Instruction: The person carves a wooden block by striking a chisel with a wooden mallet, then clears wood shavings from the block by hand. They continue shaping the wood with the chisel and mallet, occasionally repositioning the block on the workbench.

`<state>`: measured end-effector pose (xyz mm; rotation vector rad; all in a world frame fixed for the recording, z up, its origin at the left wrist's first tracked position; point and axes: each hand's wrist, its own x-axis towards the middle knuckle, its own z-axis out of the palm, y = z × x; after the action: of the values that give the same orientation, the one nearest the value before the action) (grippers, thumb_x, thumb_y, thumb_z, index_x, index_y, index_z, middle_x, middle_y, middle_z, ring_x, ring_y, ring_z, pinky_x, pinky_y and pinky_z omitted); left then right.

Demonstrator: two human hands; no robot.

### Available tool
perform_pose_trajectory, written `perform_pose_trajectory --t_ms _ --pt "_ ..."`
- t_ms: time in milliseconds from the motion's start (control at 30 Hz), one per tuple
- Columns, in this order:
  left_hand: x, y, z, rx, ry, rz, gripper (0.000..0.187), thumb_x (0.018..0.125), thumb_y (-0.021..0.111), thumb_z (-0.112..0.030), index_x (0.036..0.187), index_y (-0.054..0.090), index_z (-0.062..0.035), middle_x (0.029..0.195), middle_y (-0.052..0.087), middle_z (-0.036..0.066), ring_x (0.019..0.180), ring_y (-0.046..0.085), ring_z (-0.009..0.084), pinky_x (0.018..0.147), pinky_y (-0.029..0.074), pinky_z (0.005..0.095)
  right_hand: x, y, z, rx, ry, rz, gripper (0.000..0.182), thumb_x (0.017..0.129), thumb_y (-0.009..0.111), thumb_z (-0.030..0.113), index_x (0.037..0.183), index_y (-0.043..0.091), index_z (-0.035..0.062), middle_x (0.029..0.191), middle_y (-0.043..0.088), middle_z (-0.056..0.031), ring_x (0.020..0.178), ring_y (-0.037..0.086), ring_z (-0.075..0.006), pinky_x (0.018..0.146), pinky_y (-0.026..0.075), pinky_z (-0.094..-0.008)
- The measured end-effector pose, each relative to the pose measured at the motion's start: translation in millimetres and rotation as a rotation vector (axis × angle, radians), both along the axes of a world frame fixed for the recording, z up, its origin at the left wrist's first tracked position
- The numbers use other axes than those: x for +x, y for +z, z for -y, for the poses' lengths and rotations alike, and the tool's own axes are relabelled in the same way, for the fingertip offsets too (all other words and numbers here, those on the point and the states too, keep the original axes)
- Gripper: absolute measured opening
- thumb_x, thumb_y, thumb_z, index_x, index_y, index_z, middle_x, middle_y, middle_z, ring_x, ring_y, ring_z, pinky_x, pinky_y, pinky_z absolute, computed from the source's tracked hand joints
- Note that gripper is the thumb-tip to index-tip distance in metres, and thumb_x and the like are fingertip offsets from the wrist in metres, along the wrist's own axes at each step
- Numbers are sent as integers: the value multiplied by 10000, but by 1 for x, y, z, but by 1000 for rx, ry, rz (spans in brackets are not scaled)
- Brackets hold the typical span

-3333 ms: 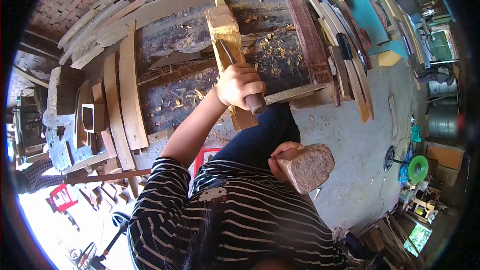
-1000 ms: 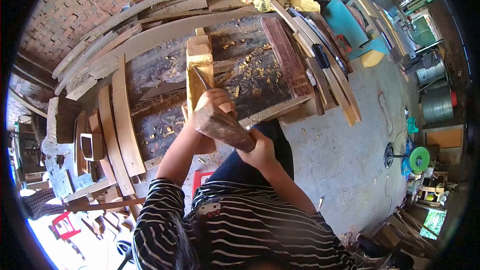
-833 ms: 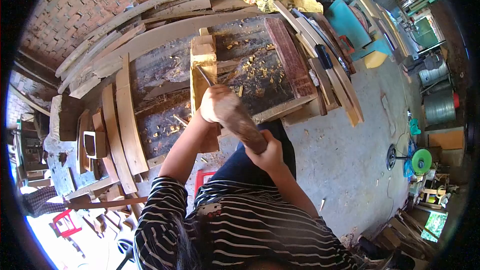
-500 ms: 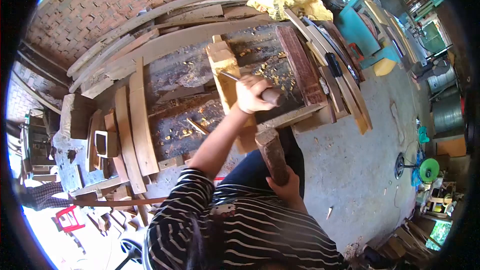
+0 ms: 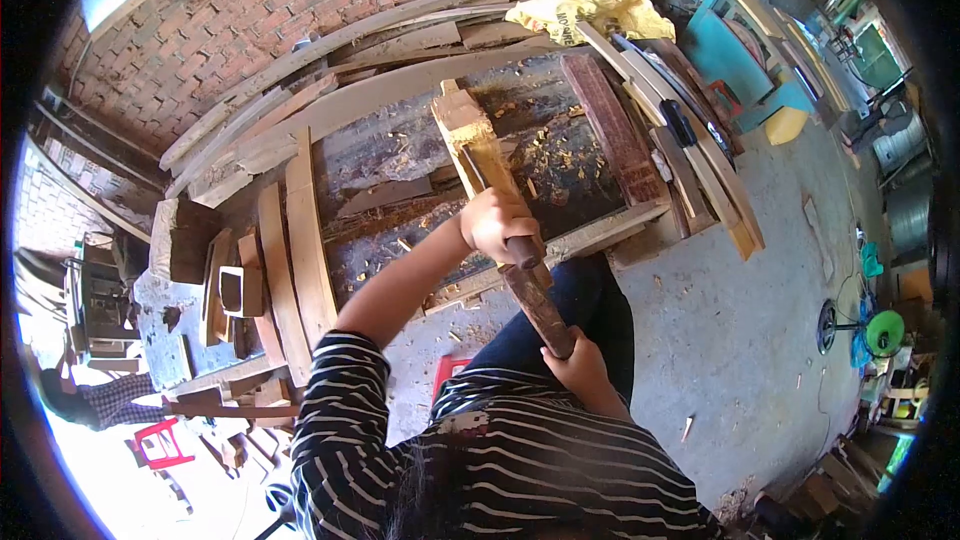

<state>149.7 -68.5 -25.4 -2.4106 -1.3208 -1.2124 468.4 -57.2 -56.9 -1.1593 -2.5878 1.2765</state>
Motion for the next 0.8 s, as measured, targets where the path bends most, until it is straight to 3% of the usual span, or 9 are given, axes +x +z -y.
perform_pose_trajectory --t_ms 67,167,333,533,733,800 --pt "-4 2 5 -28 -53 -23 313 577 749 -326 781 618 -129 669 601 55 602 607 271 524 485 389 0 0 1 24 -3 28 424 725 740 304 960 585 -13 787 644 -254 801 643 -419 671 517 -443" --pt "-12 2 12 -283 -191 -216 244 603 723 -316 687 564 -150 622 573 31 588 593 265 487 457 398 -1 -6 0 47 5 46 437 733 725 318 981 583 -14 803 649 -255 803 648 -414 686 524 -454" --pt "-26 -13 20 -287 -310 -319 239 573 714 -295 694 567 -151 615 558 13 584 580 264 510 454 411 4 -12 -4 -14 4 22 426 728 731 306 972 584 -10 809 649 -253 812 649 -409 699 525 -440" --pt "10 1 16 81 85 30 257 577 688 -251 737 590 -76 664 566 72 597 583 288 534 462 395 7 -6 -11 -127 50 -64 457 732 733 309 1022 577 -8 875 668 -218 846 667 -361 747 529 -406" --pt "35 6 7 167 90 91 242 613 686 -241 735 582 -61 693 586 98 644 614 307 587 491 404 5 -7 -15 -195 39 1 508 729 733 332 1071 570 -7 947 666 -222 895 663 -352 794 522 -410" --pt "34 11 5 186 102 -4 241 585 713 -235 737 574 -110 679 562 41 633 608 248 583 493 364 5 -10 -14 -184 28 4 529 727 732 342 1093 570 -4 961 663 -229 914 658 -358 802 519 -409"
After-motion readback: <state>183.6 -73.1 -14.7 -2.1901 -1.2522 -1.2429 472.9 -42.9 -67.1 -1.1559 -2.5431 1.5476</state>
